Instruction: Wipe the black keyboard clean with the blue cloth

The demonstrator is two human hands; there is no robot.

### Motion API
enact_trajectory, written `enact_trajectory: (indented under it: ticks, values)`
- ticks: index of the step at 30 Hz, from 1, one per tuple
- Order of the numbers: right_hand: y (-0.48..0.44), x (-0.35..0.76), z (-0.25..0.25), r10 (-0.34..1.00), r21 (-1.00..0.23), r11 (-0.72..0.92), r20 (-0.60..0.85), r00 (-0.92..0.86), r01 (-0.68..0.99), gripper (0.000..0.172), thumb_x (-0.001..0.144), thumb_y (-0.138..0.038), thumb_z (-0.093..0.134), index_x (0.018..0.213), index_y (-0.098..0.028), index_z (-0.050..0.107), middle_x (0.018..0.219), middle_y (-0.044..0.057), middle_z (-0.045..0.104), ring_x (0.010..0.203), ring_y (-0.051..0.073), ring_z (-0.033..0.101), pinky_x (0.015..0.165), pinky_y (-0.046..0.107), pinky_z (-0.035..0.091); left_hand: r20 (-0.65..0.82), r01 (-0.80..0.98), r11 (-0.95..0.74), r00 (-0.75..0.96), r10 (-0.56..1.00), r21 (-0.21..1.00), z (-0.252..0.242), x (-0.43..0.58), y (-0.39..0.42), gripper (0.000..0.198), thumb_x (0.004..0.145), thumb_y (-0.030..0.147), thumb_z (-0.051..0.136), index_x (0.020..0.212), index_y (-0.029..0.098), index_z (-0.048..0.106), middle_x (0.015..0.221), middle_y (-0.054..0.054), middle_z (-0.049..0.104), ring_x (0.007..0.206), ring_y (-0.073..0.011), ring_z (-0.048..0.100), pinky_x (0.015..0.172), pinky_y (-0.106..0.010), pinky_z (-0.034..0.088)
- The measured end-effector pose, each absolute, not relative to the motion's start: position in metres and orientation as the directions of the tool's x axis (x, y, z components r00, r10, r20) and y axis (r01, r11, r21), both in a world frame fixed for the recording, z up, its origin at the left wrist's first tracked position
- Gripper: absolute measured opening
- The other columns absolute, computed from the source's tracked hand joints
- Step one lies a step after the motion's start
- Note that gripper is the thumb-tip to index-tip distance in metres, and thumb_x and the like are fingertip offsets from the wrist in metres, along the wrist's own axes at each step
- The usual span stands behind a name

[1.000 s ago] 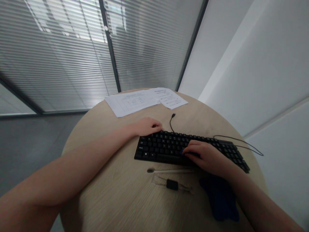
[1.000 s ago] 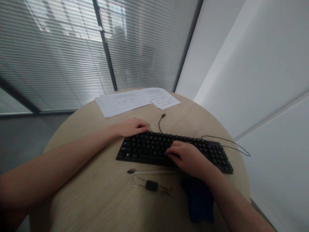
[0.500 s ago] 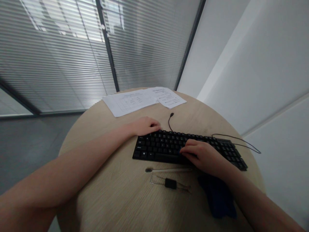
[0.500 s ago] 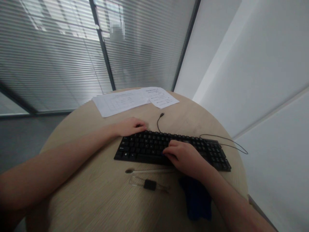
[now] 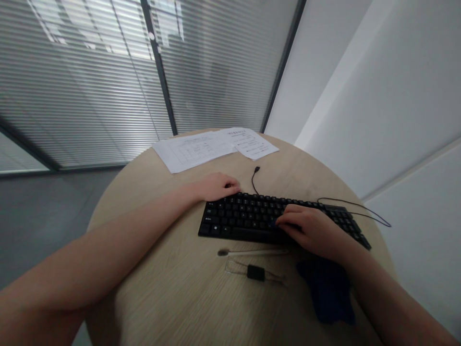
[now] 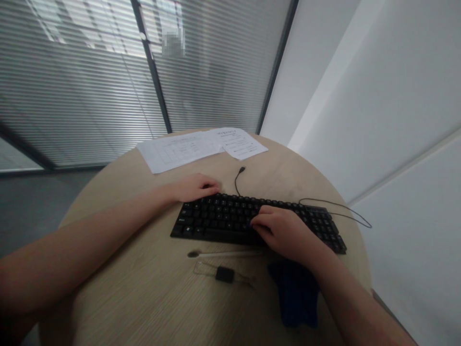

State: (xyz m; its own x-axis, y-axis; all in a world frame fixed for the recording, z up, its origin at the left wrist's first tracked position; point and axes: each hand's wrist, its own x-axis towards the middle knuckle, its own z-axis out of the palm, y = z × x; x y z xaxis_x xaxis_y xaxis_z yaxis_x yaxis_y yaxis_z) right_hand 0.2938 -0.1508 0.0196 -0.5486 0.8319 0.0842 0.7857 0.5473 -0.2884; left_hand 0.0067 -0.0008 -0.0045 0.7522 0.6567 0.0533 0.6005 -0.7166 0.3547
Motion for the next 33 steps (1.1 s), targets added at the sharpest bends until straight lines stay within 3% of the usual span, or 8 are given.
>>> enact_trajectory:
  ticks: [33]
  values:
    - [-0.1474,0.2945,0.0203,0.827,-0.344,0.537,0.031,-0.562,0.77,0.023,0.095,-0.02,0.053,0.101,-0.022,0.075,0.101,0.005,0.069,0.09,0.016,0.065,0.083,0.029,0.05,0.065,0.6,-0.712,0.746,0.662,0.366,-0.0014,0.0068,-0.0031,0.041,0.096,0.049,0.043,0.084,0.02,0.07,0.075,-0.003,0.068,0.07,-0.0169,0.057,0.067,-0.029,0.039]
